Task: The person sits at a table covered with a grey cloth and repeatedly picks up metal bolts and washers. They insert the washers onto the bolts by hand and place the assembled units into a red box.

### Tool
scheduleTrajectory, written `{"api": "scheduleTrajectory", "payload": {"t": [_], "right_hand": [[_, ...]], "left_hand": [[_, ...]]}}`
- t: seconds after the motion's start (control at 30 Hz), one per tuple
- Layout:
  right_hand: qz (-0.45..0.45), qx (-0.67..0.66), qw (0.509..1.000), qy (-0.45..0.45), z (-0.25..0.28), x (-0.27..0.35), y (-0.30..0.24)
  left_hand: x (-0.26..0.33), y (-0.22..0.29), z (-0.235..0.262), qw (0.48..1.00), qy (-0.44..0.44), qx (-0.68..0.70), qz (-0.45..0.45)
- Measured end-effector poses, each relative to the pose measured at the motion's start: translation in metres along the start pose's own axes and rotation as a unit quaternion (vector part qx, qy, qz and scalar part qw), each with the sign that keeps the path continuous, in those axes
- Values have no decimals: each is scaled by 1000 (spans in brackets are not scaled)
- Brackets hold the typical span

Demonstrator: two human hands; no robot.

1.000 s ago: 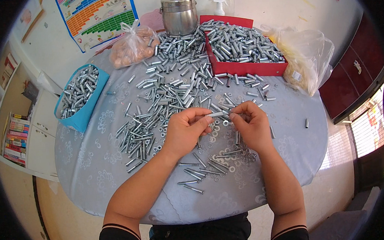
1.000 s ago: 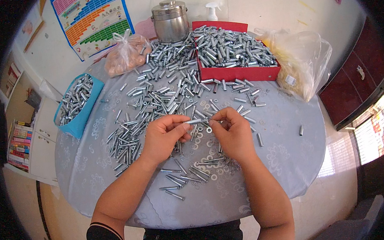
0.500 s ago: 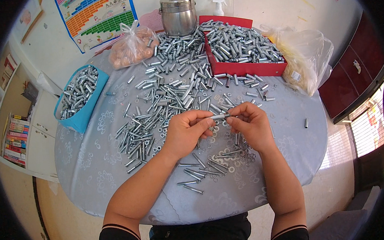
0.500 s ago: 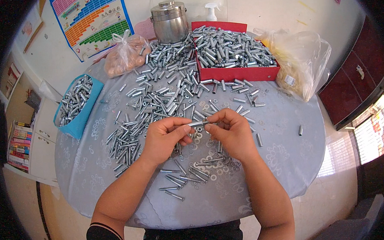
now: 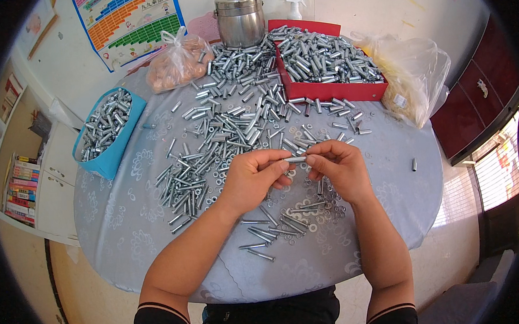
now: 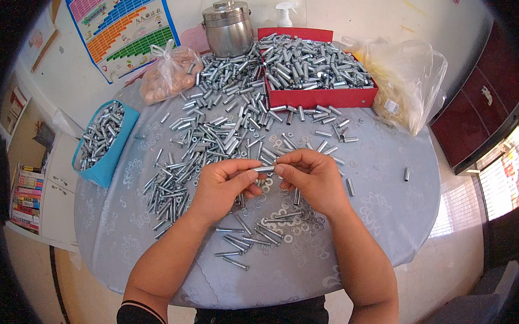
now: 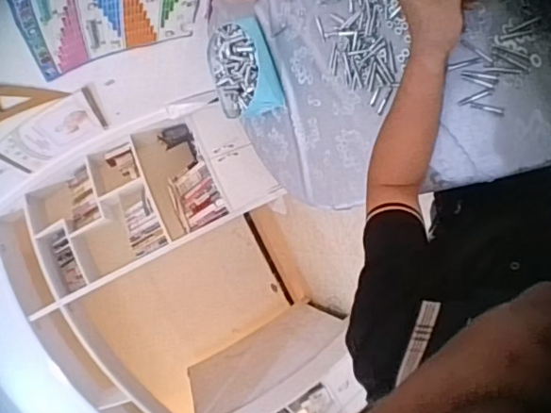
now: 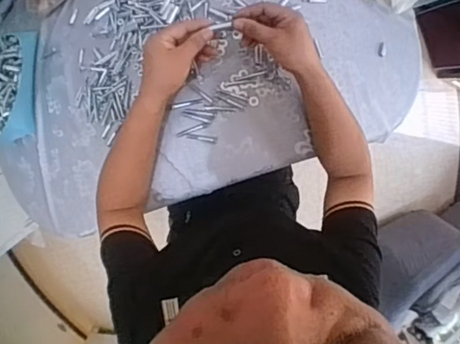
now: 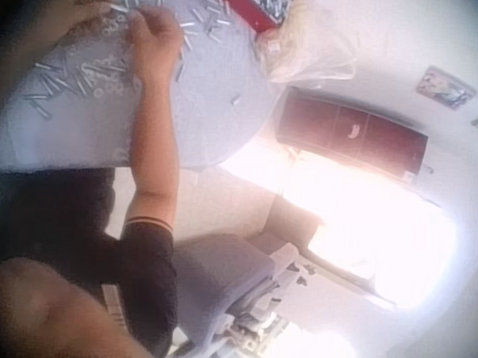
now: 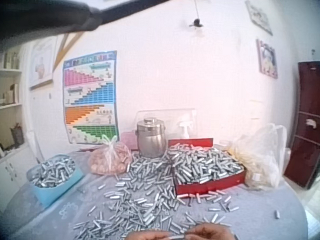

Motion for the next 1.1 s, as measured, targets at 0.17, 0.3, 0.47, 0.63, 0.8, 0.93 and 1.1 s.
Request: {"api": "scheduleTrajectory", "payload": {"t": [0.17, 0.3, 0.47, 0.63, 0.8, 0.93, 1.1], "right_hand": [[29, 130, 989, 58, 13, -1, -3], [133, 355, 924, -55, 10, 5, -10], [183, 448, 864, -137, 6, 7, -5], [171, 457, 859, -154, 5, 6, -1], [55, 388, 920, -26, 5, 4, -3], [21, 147, 987, 67, 8, -2, 4], [24, 78, 995, 59, 2, -2, 5]], "left_hand": [[-3, 3, 5, 998, 40, 4, -39], [-5, -2, 13, 998, 53, 14, -41], [-5, -3, 9, 998, 53, 4, -41], [-3, -2, 7, 998, 50, 0, -39], [-3, -3, 6, 998, 51, -3, -35], [-1, -1, 4, 998, 52, -8, -27], [0, -1, 3, 998, 46, -19, -28]]}}
Point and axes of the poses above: each hand's wrist, its own x-axis away from the middle knuckle, its own z-axis out of the back of the hand, y = z × x, the point moved 3 cm from there along -x, towards the middle knuckle, and after that the axes turned 7 degrees about z, right-handed, at the moved point
